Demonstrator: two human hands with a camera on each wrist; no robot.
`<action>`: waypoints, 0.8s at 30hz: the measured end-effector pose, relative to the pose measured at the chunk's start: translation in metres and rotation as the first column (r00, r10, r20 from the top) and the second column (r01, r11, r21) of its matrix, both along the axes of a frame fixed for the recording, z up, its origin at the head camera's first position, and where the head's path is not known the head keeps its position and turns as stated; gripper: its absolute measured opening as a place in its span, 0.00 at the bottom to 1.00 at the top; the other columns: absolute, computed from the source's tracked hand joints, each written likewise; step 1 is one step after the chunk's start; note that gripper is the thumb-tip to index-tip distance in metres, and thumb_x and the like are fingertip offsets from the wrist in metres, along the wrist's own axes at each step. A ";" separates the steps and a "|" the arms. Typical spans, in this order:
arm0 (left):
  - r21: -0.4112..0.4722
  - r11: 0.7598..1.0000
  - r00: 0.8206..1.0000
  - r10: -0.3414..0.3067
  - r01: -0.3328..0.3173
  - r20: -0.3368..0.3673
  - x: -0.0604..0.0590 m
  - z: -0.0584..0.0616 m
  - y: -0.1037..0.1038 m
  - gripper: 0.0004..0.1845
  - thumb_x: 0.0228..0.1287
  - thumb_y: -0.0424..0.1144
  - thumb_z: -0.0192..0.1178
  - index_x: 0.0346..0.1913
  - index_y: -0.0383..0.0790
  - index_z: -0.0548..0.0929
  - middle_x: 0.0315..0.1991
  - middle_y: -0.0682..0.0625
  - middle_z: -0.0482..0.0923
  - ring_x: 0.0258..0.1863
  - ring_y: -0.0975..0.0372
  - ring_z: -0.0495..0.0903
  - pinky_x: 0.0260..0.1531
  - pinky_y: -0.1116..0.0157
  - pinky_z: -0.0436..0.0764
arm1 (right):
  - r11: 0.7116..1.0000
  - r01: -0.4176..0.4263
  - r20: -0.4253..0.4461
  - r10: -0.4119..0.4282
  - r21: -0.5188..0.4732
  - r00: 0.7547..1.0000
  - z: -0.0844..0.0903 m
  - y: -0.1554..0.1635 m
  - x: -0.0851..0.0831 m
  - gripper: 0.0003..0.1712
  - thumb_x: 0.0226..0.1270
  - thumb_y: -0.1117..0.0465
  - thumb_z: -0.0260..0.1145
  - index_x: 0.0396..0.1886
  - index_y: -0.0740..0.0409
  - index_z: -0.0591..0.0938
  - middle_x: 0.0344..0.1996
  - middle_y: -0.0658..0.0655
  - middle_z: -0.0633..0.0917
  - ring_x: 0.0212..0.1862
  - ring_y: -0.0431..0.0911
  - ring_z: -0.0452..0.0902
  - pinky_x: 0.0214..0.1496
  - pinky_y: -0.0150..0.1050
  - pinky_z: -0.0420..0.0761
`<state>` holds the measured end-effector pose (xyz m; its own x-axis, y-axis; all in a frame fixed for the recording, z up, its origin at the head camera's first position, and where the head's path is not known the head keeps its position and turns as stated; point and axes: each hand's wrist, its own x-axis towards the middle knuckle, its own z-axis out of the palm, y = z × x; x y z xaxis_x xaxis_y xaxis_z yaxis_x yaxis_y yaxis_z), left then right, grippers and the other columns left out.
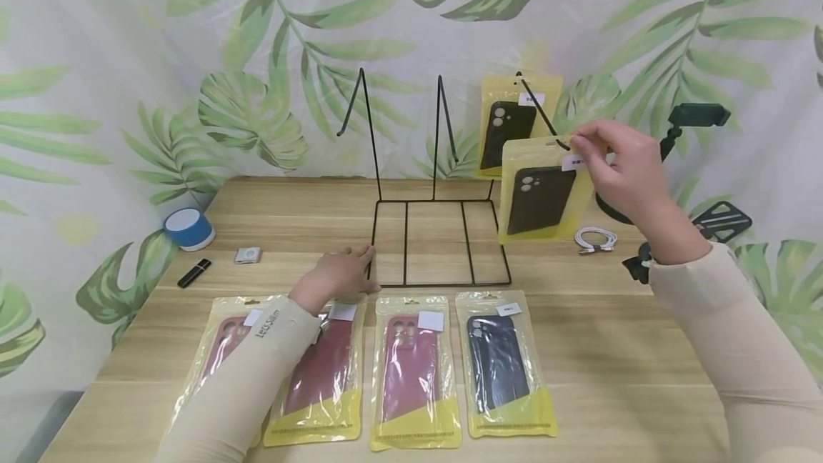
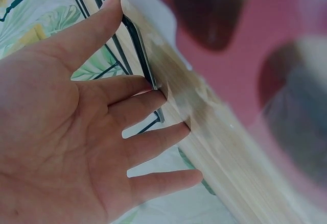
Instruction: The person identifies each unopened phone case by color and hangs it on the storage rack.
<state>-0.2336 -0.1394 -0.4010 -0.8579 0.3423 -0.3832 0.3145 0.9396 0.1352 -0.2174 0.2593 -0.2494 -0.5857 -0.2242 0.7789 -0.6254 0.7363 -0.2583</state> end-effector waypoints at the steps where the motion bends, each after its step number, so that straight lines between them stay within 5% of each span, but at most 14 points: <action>1: 0.001 1.000 1.000 0.002 -0.002 0.002 0.000 0.000 0.000 0.46 0.69 0.57 0.59 0.78 0.36 0.53 0.79 0.43 0.51 0.76 0.39 0.54 0.70 0.36 0.59 | 1.000 0.006 0.011 -0.006 0.005 1.000 0.000 -0.001 -0.002 0.06 0.70 0.67 0.64 0.39 0.66 0.85 0.23 0.59 0.81 0.28 0.23 0.62 0.30 0.28 0.62; 8: 0.003 1.000 1.000 0.001 -0.001 -0.001 0.001 0.001 -0.002 0.45 0.69 0.57 0.58 0.78 0.36 0.53 0.79 0.43 0.51 0.76 0.39 0.55 0.69 0.36 0.60 | 0.996 0.073 0.085 -0.077 0.049 0.993 0.002 -0.006 -0.022 0.11 0.74 0.61 0.61 0.42 0.64 0.84 0.26 0.61 0.84 0.28 0.24 0.63 0.29 0.30 0.64; 16: 0.002 1.000 1.000 -0.001 0.001 -0.004 0.002 0.003 -0.002 0.45 0.69 0.57 0.58 0.78 0.36 0.53 0.79 0.43 0.51 0.76 0.40 0.55 0.69 0.37 0.61 | 0.982 0.149 0.225 -0.172 0.116 0.959 0.009 -0.006 -0.047 0.19 0.78 0.52 0.53 0.49 0.62 0.82 0.37 0.63 0.87 0.30 0.51 0.75 0.31 0.37 0.68; 24: 0.004 1.000 1.000 -0.006 0.006 0.002 0.006 0.007 -0.001 0.46 0.68 0.57 0.59 0.78 0.36 0.53 0.79 0.43 0.52 0.76 0.40 0.55 0.70 0.37 0.60 | 0.968 0.192 0.353 -0.237 0.159 0.905 0.018 -0.008 -0.069 0.25 0.79 0.45 0.49 0.56 0.59 0.80 0.49 0.65 0.86 0.44 0.61 0.80 0.43 0.56 0.74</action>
